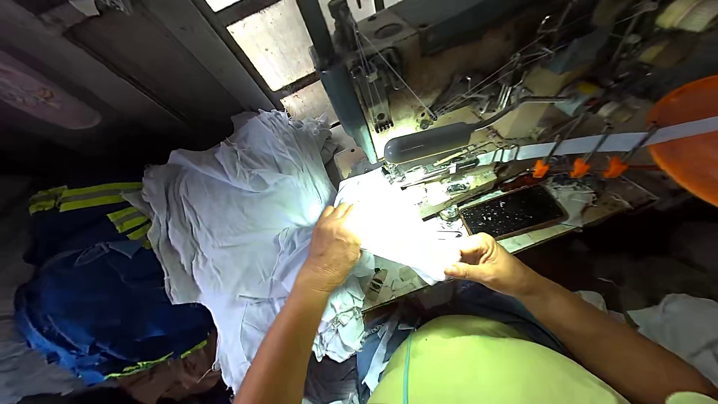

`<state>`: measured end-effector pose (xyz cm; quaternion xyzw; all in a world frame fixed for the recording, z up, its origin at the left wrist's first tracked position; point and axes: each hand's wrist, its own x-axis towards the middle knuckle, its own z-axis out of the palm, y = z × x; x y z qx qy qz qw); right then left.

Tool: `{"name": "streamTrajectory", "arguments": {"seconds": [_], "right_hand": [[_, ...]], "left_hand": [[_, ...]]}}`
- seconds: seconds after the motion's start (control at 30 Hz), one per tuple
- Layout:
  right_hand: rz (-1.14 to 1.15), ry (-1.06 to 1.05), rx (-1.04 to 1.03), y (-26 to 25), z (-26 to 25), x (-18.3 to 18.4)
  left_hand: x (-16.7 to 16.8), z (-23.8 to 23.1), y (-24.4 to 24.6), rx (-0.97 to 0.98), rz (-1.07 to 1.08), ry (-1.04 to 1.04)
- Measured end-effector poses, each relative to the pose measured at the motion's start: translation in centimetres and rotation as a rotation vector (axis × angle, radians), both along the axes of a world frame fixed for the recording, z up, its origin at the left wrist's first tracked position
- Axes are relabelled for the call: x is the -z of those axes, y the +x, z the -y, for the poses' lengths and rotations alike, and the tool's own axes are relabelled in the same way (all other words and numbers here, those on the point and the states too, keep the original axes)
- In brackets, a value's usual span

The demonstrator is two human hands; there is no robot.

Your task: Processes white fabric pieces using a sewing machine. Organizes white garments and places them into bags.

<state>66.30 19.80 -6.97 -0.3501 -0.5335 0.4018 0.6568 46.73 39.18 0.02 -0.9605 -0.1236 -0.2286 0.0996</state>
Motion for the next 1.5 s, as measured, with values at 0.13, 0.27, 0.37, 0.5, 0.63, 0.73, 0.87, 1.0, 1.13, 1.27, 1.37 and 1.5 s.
{"name": "streamTrajectory", "arguments": {"seconds": [0.13, 0.27, 0.37, 0.5, 0.63, 0.73, 0.87, 1.0, 1.13, 1.27, 1.37, 1.5], "right_hand": [[0.157, -0.018, 0.106, -0.9, 0.0, 1.5], [0.338, 0.062, 0.256, -1.0, 0.1, 1.3], [0.415, 0.074, 0.334, -0.6, -0.4, 1.6], [0.433, 0.075, 0.321, 0.2, -3.0, 2.0], [0.324, 0.021, 0.319, 0.3, -5.7, 1.5], [0.227, -0.045, 0.286, 0.0, -6.0, 0.8], [0.213, 0.000, 0.234, -0.5, -5.0, 0.8], [0.164, 0.006, 0.186, -0.5, -5.2, 0.8], [0.116, -0.024, 0.164, -0.1, -6.5, -0.6], [0.169, -0.054, 0.183, 0.4, -7.7, -1.6], [0.194, -0.083, 0.196, 0.5, -8.1, -2.2], [0.215, -0.115, 0.202, 0.6, -8.2, -2.5]], "left_hand": [[-2.1, -1.5, 0.1, -0.058, -0.173, -0.139], [-1.8, -1.6, 0.7, -0.074, -0.183, -0.111], [-2.1, -1.5, 1.4, -0.118, -0.170, -0.160], [-2.3, -4.0, 3.1, -0.101, -0.205, -0.125], [-2.9, -5.5, 4.3, -0.159, -0.142, -0.033], [-3.6, -3.6, 3.8, -0.114, 0.052, -0.059], [-2.3, -0.6, 2.3, 0.118, 0.102, -0.191], [-0.8, 0.6, 2.6, 0.268, -0.041, -0.069], [-0.7, -0.2, 3.5, 0.154, 0.011, -0.086], [-0.9, -0.1, 3.9, 0.041, 0.006, -0.156], [-1.7, 1.1, 2.9, 0.188, 0.025, -0.233], [-3.9, -1.7, 1.1, 0.068, 0.053, -0.462]]}}
